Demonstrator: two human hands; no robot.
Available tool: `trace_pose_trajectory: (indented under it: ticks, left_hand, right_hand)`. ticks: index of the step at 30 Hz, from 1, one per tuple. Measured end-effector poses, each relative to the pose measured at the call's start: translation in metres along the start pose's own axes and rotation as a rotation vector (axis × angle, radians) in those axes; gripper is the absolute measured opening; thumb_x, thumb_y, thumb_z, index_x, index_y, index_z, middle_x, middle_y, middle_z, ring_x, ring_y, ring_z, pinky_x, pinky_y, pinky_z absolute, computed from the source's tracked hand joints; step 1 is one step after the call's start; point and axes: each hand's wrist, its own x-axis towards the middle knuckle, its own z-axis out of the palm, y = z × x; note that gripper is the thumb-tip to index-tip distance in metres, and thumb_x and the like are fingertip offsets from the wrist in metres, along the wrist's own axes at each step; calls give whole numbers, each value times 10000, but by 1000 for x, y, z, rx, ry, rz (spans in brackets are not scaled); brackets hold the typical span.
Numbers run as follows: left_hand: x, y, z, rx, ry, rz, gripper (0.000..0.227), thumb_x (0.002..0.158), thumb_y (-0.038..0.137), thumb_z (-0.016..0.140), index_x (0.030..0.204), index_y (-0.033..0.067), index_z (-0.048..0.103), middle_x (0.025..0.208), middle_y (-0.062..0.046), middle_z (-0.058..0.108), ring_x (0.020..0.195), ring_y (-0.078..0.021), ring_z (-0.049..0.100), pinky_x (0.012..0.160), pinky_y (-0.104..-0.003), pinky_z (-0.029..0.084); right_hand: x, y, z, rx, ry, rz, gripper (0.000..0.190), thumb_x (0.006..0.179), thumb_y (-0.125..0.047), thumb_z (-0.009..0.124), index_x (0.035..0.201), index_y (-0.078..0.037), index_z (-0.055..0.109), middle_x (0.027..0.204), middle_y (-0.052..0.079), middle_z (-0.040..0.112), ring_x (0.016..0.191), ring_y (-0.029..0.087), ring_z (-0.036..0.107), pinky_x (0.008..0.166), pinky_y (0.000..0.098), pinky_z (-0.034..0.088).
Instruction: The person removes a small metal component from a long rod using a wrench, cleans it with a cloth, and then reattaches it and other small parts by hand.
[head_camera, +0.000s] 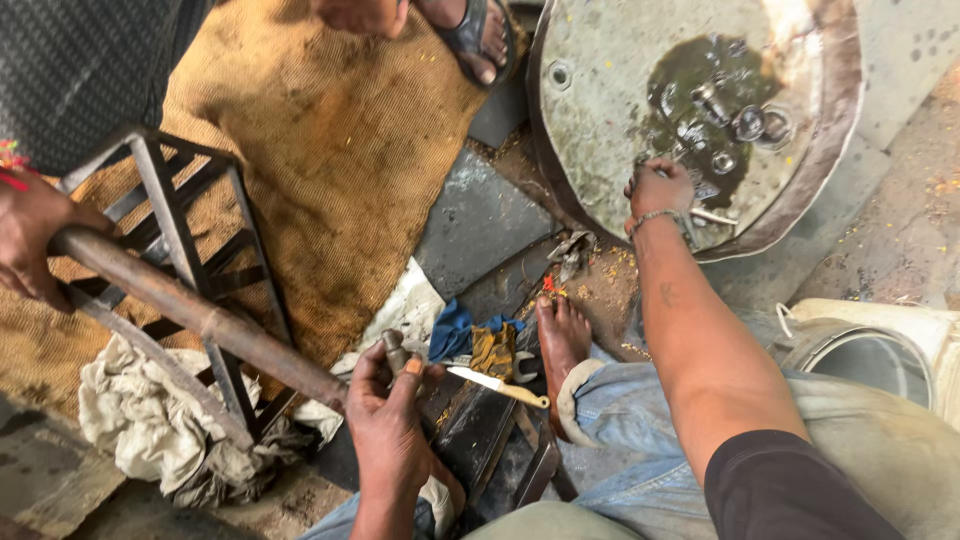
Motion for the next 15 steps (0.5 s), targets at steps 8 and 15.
trace_pose_trajectory:
  ticks: [8, 15]
  left_hand:
    - [-2, 0, 8, -4, -8, -33, 351, 924, 0, 633, 1268, 0, 559, 1029, -104, 657, 840, -190, 693, 785, -342, 602]
    - [-1, 3, 10, 10, -12, -33, 342, 927, 13, 644, 1258, -5, 564, 1020, -111, 653, 839, -202, 691, 781, -345, 605]
  right_hand:
    - [18, 53, -17, 125, -153, 247, 264, 834, 176, 631, 924, -39, 507, 884, 123, 628, 709, 223, 690, 564, 314, 633]
    - [33, 20, -24, 222, -307, 402, 327, 851, 174, 622, 1081, -43, 539, 950, 180, 686, 795, 285, 733, 693, 369, 636]
